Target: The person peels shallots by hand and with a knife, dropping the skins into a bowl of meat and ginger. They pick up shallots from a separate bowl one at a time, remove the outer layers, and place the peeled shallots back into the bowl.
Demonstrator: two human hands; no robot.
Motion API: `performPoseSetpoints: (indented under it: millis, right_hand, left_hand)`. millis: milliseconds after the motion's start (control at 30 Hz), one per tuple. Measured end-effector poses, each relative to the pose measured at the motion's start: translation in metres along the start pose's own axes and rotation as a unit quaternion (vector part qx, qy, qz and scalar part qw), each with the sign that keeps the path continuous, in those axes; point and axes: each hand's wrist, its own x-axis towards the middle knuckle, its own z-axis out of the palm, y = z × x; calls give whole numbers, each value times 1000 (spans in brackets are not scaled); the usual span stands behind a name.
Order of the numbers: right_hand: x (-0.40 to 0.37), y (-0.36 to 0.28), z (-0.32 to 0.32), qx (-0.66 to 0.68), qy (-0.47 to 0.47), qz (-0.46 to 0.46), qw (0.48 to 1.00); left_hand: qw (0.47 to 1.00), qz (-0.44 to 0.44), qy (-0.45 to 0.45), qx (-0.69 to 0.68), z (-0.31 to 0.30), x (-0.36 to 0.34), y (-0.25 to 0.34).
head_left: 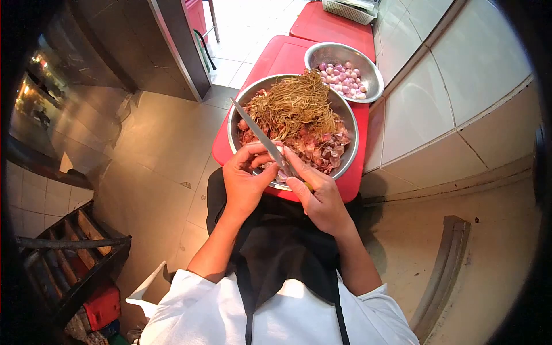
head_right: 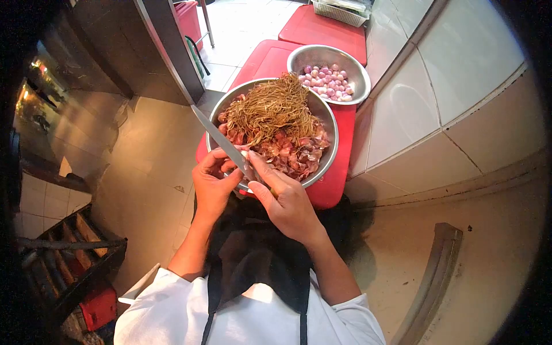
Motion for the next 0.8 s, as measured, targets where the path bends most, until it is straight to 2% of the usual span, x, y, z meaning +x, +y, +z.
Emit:
performPoseSetpoints:
  millis: [100,233,300,400,500,633,733,800]
  right_hand:
    - [0,1,3,16,2,10,1000]
    - [1,-4,-1,138,2,188,972]
    - [-1,2,-4,240,1,224,945]
    - [-2,8,2,300,42,199,932]
    - [-5,5,-10,260,-12,200,944]
    - [0,-5,-7,89,-16,132,987]
    - [3,-6,-4,68,-19,113,991]
    - [4,-6,-3,82,-11,119,989]
  left_hand:
    - [999,18,9,29,-3,0,-5]
    - [999,32,1,33,0,-3,-7]
    - [1000,1,-3,2,0,-2,-5]
    - [999,-27,-14,-30,1,2,-2]
    - [999,-36,-10,-32,-1,2,-6]
    - [999,-25,-6,-38,-2,3,-12]
    - [1000,19,-9,-5,-1,4,-8]
    - [1000,6,-1,14,-2,2,-8]
